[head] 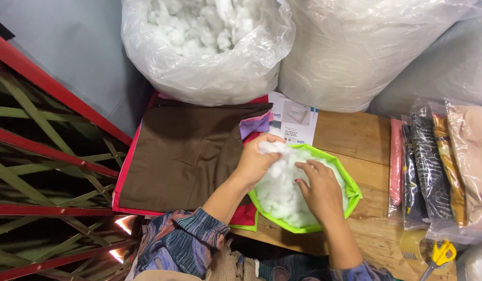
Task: Stuffing a small green pillowcase with white fiberfill material from a large storage bag.
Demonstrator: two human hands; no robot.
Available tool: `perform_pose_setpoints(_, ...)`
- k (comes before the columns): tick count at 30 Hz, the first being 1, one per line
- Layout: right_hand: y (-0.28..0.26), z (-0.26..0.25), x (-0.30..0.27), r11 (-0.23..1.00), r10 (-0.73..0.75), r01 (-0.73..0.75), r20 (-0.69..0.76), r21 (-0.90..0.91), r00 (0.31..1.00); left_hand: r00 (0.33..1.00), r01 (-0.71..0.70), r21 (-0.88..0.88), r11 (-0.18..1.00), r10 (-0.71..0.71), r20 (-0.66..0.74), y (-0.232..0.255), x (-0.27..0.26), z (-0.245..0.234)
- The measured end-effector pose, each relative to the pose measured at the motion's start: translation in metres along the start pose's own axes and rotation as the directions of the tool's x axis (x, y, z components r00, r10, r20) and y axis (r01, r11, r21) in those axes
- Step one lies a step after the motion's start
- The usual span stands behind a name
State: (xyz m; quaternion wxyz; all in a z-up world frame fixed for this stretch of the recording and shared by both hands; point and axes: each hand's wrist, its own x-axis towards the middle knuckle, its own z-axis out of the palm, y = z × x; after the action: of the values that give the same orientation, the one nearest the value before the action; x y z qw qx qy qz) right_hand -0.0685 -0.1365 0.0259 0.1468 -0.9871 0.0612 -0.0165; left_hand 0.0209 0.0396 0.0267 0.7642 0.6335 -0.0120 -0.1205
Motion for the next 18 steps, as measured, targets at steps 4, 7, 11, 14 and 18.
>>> perform_pose_setpoints(4,0.025,0.013,0.011,1.000,0.000,-0.002,-0.059,-0.023,0.998,1.000,0.011,-0.047,0.999,-0.012,-0.006,0.010,-0.008,0.004)
perform_pose_setpoints(7,0.038,-0.003,0.010,0.991,0.082,-0.065,-0.141,0.121,0.987,1.000,-0.003,-0.080,0.997,0.003,-0.008,0.014,-0.010,0.001)
perform_pose_setpoints(11,0.056,-0.008,0.000,0.985,0.169,-0.170,-0.097,0.003,0.981,1.000,0.001,-0.081,0.997,0.000,0.005,0.021,-0.012,-0.002)
perform_pose_setpoints(14,0.058,0.021,-0.003,0.990,0.140,-0.132,0.155,-0.059,0.978,1.000,0.007,-0.066,0.998,-0.006,0.007,0.017,-0.012,-0.004)
perform_pose_setpoints(18,0.085,0.118,0.003,0.992,-0.012,0.071,0.484,-0.105,0.875,1.000,0.015,-0.041,0.999,-0.016,-0.008,0.027,-0.018,-0.007)
